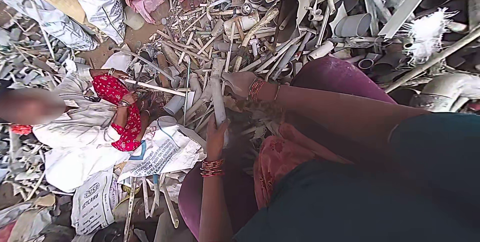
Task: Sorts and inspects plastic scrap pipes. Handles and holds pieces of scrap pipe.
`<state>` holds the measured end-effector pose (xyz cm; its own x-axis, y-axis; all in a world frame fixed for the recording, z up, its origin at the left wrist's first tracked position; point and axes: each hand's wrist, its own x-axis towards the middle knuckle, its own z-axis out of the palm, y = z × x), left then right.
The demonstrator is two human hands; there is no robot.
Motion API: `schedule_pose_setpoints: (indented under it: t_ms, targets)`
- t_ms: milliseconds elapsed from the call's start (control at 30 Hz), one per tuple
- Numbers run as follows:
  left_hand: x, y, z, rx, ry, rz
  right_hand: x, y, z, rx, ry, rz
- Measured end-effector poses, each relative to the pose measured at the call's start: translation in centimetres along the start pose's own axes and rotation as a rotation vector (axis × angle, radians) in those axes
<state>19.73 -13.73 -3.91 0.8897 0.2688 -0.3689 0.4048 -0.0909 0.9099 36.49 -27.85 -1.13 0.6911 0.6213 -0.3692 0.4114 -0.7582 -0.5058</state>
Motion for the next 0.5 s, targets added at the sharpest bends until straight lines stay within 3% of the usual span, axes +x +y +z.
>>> schedule_pose_setpoints:
  t_ms: [100,333,500]
  targets:
    - [-0.2,0.0,0.3,-0.069,-0.048,0.034,0.2,0.3,0.0,0.035,0.027,0.026]
    - [0.3,0.1,-0.4,-0.450,0.009,-0.133,-1.8,-1.9,3.4,-0.032,-0.138,-0.253]
    - [0.0,0.3,-0.4,-0.571,-0.098,-0.174,0.3,-0.3,1.2,0.014,-0.035,-0.049]
